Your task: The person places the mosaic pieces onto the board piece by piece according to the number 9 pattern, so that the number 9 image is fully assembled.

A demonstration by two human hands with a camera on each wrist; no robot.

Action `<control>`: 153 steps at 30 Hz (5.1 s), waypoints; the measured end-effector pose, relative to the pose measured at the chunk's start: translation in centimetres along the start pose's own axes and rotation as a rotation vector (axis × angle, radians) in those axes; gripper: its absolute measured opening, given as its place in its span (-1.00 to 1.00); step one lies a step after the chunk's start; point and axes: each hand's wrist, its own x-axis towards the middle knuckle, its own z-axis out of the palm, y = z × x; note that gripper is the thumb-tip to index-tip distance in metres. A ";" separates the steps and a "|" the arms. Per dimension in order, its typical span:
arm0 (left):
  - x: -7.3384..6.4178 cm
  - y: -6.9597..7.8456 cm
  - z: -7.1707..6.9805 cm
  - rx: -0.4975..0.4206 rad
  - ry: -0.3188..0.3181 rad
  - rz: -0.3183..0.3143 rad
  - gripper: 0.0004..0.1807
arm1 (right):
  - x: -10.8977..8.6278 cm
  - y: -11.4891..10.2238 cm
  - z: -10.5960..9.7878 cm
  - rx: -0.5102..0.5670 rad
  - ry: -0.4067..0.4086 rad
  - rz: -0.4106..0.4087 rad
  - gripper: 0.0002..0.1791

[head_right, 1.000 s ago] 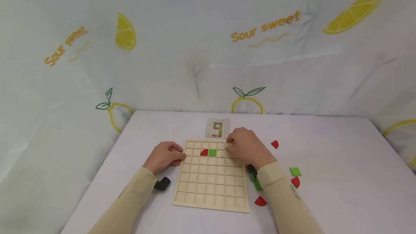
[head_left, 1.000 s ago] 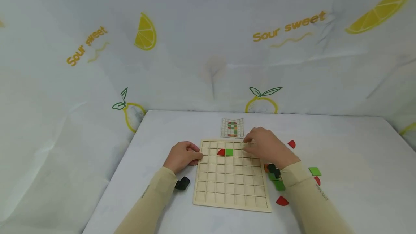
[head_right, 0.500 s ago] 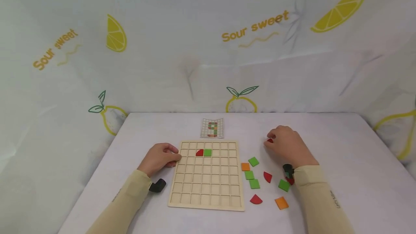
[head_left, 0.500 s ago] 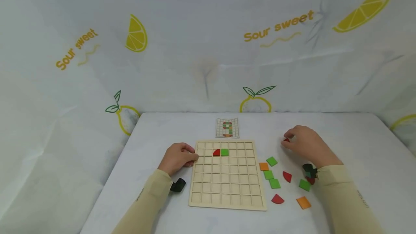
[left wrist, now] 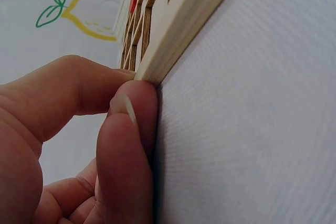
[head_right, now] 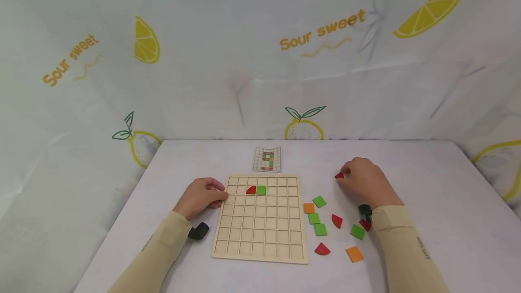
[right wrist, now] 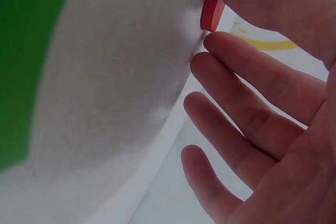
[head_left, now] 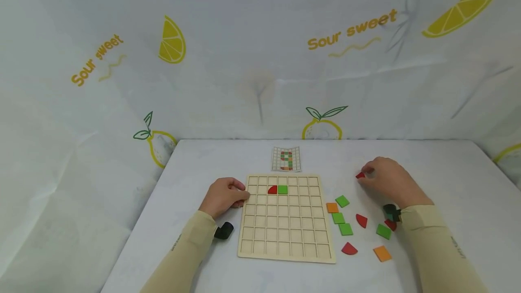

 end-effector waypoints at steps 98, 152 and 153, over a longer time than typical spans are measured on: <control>0.0 0.0 0.1 0.035 0.009 0.030 -0.77 | 0.7 -15.8 5.7 -0.096 -0.021 -0.439 -0.84; 0.0 0.5 1.1 0.028 -0.002 0.035 -0.76 | 0.4 -14.4 5.3 -0.083 -0.012 -0.434 -0.83; -0.1 0.6 1.1 0.029 0.003 0.037 -0.77 | 0.3 -14.4 5.1 -0.090 -0.005 -0.434 -0.82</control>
